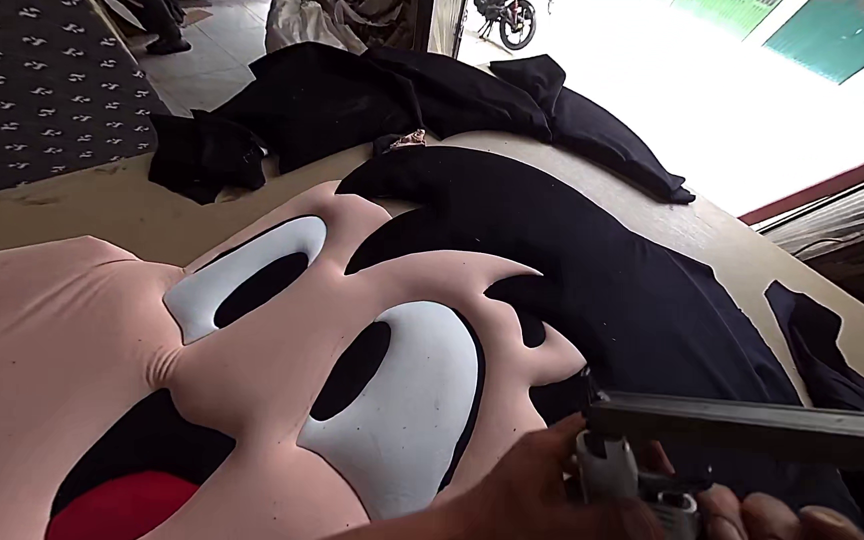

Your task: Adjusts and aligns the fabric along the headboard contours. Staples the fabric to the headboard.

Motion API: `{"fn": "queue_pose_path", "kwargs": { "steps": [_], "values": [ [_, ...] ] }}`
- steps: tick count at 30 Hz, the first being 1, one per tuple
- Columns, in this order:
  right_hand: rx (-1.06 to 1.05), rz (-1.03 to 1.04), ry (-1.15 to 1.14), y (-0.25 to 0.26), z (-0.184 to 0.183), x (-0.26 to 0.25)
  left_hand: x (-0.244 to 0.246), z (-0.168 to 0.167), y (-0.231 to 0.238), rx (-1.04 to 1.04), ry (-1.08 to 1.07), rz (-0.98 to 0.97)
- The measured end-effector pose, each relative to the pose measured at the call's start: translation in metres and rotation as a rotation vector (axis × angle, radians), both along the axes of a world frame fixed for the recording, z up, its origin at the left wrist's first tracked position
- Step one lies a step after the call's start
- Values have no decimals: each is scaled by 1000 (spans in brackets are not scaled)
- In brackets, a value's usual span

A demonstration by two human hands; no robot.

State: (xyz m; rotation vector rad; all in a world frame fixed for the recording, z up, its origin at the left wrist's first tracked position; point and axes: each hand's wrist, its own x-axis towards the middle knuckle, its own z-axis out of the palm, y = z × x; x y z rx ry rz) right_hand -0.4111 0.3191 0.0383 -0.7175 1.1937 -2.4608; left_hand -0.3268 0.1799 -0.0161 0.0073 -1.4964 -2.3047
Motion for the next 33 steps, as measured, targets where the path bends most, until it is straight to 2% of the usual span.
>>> {"fn": "queue_pose_path", "kwargs": {
  "steps": [2, 4, 5, 7, 8, 9, 10, 11, 12, 13, 19, 27, 33],
  "values": [
    [20, 87, 193, -26, 7, -40, -12, -9, -73, -534, -89, 20],
    [175, 69, 365, -54, 6, -78, -24, -31, -146, -1137, -212, 183],
    [264, 42, 445, -69, 2, -95, -32, -45, -178, -1359, -253, 249],
    [425, 63, 546, -101, -6, -122, -45, -66, -224, -1583, -248, 288],
    [482, 106, 549, -119, -11, -132, -51, -66, -237, -1643, -262, 248],
    [533, 148, 539, -135, -18, -141, -53, -50, -243, -1698, -395, 87],
    [572, 186, 530, -149, -27, -149, -62, -16, -245, -1733, -691, -237],
    [599, 209, 528, -161, -36, -154, -61, -67, -257, -1728, -303, 94],
    [629, 230, 525, -170, -44, -158, -67, -97, -264, -1701, -114, 225],
    [657, 250, 519, -176, -50, -161, -69, -108, -266, -1699, -56, 242],
    [729, 298, 497, -198, -66, -171, -76, -109, -260, -1702, -75, 144],
    [695, 351, 450, -203, -70, -181, -75, -110, -259, -1733, -88, 138],
    [745, 344, 474, -209, -65, -172, -75, -111, -259, -1779, -111, 136]
  ]
}}
